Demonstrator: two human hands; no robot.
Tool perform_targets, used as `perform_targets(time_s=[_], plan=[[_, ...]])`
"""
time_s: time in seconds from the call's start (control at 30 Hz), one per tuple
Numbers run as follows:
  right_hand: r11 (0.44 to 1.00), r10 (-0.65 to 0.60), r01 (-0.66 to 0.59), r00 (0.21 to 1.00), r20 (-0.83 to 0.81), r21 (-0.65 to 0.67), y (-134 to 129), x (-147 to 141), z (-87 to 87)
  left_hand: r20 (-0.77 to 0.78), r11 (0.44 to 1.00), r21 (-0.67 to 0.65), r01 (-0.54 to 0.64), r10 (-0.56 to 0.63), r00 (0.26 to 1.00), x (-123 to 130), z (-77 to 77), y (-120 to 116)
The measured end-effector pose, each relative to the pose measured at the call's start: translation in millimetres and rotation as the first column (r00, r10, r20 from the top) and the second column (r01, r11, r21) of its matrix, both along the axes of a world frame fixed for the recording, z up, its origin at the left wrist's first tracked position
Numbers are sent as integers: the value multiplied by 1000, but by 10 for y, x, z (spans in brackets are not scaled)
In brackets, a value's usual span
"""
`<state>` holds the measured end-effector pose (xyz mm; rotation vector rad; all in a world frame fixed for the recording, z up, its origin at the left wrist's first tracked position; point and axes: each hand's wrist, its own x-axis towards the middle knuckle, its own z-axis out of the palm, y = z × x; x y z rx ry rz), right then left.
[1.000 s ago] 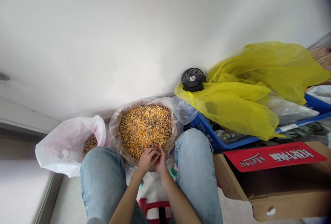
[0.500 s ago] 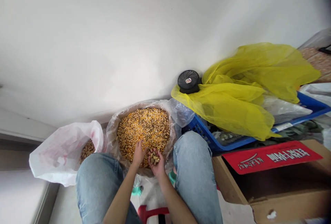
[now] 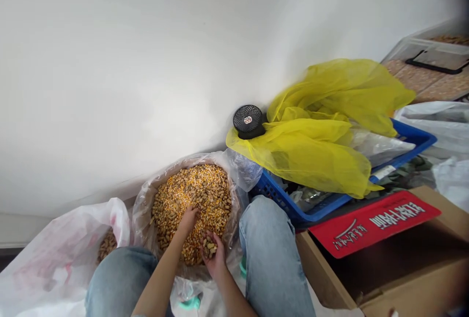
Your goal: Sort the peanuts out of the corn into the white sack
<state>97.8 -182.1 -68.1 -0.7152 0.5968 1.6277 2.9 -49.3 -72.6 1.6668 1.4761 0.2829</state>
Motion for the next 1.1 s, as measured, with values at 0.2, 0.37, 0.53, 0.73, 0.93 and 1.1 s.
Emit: perform_targets(time_s=[0.2,0.37,0.53,0.73,0.93,1.1], plan=[[1000,2,-3,1000,14,15,7,6,30,262,939,-286,-190,267,927,-166,249,-140],[999,-1,0,1000,5,38,-24,-5,-9,609,724,-676,-133,652,452,-183,582,-296],[999,11,-12,1000,12,53,-49,1,32,656,681,-728,-78,726,208,-224,638,-432],[996,42,-46,998,56,73,-74,9,65,676,698,-702,-141,716,176,-221,751,-603],[992,23,-36,994,107,120,-90,-7,15,696,807,-504,-308,591,409,73,741,-948],[993,48,-60,992,113,98,-80,-18,-34,618,852,-349,-392,523,587,288,590,-1147]])
